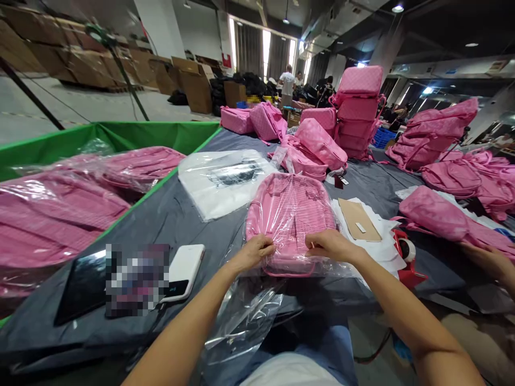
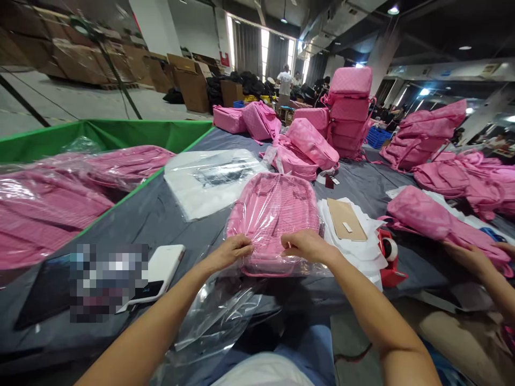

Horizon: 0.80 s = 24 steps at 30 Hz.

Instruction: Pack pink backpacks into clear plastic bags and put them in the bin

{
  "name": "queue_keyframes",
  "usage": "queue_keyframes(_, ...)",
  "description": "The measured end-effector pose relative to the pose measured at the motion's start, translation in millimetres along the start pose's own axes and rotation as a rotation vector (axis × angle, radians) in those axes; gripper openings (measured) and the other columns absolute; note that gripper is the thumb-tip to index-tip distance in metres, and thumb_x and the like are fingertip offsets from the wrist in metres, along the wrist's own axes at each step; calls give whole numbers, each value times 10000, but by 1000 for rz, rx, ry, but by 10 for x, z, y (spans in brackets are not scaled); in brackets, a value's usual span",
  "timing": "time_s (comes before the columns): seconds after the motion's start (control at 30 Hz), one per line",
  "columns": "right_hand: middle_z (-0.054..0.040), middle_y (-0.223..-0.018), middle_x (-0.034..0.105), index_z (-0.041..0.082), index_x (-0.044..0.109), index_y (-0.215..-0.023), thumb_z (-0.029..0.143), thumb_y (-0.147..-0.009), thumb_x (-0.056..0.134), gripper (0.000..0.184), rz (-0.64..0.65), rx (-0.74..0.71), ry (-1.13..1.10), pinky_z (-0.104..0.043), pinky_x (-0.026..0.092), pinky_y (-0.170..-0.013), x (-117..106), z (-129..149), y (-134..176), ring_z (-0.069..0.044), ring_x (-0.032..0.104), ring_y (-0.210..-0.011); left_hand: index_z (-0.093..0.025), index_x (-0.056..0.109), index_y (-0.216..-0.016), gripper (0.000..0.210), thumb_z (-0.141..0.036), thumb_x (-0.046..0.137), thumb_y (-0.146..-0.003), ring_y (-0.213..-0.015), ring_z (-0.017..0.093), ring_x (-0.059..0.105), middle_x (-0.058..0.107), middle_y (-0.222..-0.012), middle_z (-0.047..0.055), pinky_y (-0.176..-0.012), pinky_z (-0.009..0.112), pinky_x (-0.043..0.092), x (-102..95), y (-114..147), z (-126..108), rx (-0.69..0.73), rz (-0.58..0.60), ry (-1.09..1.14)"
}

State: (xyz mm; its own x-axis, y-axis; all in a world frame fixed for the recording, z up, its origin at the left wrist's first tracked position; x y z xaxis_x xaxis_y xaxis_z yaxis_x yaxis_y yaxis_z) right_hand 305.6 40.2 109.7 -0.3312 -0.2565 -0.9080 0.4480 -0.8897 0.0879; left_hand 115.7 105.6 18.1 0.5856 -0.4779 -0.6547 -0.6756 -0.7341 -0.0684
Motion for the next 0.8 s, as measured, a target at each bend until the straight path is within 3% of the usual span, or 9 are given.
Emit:
queue_keyframes(0.07, 44, -716, 617, 223, 581, -815, 292, -844, 777, 210, 58, 85, 93, -252, 250, -607, 29, -151, -172, -128, 515, -650, -212, 384, -560, 340, -405, 441, -834, -654, 158, 415, 411, -594, -20, -624, 291, 291, -8, 1, 1, 3, -3, -1)
queue_keyframes(0.13, 57, -719, 617, 236, 576, -887, 350, -753, 865, 338, 38, 188, 79, -243, 260, -589, -7, -348, -215, -137, 527, -643, -210, 402, -566, 343, -402, 444, -848, -658, 159, 422, 427, -591, -19, -627, 292, 298, -13, 5, 2, 10, -1, 0)
queue_keyframes(0.2, 68, -693, 594, 241, 556, -915, 422, -712, 887, 429, -77, 277, 58, -241, 268, -568, -101, -502, -142, -141, 514, -618, -208, 412, -571, 348, -401, 451, -857, -661, 160, 424, 442, -593, -18, -627, 292, 302, -16, 10, 7, 16, 2, 3)
queue_keyframes(0.33, 48, -674, 585, 227, 532, -835, 413, -867, 743, 283, -338, 251, 3, -247, 293, -585, -125, -419, 117, -131, 497, -602, -206, 412, -570, 346, -375, 463, -867, -665, 160, 429, 432, -594, -19, -629, 291, 301, -3, 8, 22, 19, 5, 7)
queue_keyframes(0.43, 32, -712, 624, 214, 560, -815, 384, -873, 754, 264, -281, 209, -23, -247, 272, -602, 161, -219, 146, -125, 522, -629, -206, 409, -575, 340, -346, 462, -880, -658, 156, 420, 429, -609, -21, -631, 292, 298, 19, -2, 20, 10, 9, 0)
queue_keyframes(0.53, 30, -714, 631, 206, 586, -805, 409, -831, 807, 301, -181, 299, 59, -257, 215, -606, 382, -196, 58, -129, 529, -646, -206, 419, -587, 355, -350, 467, -909, -677, 162, 439, 456, -638, -16, -661, 295, 336, 6, 27, -7, 11, -6, -11)
queue_keyframes(0.67, 36, -716, 631, 210, 592, -806, 459, -811, 824, 340, -96, 344, 88, -264, 193, -604, 403, -285, -42, -135, 531, -669, -209, 630, -846, 244, -396, 523, -960, -881, 213, 555, 631, -846, 23, -888, 363, 433, -126, 221, -79, 123, -90, -61)
queue_keyframes(0.73, 40, -712, 630, 215, 587, -809, 477, -802, 831, 359, -79, 338, 80, -265, 190, -599, 377, -308, -53, -136, 531, -669, -239, 660, -1039, 182, -384, 578, -963, -973, 222, 579, 674, -935, 24, -1035, 429, 398, -207, 355, -102, 185, -150, -135)
queue_keyframes(0.8, 38, -703, 627, 216, 581, -802, 495, -804, 826, 371, -81, 326, 80, -268, 187, -596, 359, -311, -52, -137, 527, -658, -252, 664, -1040, 118, -323, 608, -963, -982, 216, 595, 691, -921, 10, -1118, 481, 339, -272, 460, -120, 222, -224, -242)
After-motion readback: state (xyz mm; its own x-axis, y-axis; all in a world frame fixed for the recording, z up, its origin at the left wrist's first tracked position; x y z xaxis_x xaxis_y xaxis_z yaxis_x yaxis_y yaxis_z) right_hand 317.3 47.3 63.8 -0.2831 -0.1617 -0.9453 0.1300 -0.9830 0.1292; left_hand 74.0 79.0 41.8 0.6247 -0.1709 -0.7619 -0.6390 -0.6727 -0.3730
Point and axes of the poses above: each hand's wrist, its own y-axis away from the middle knuckle, its own x-axis out of the palm, z = x × y, the point moved 6 cm from there along -y, towards the middle knuckle
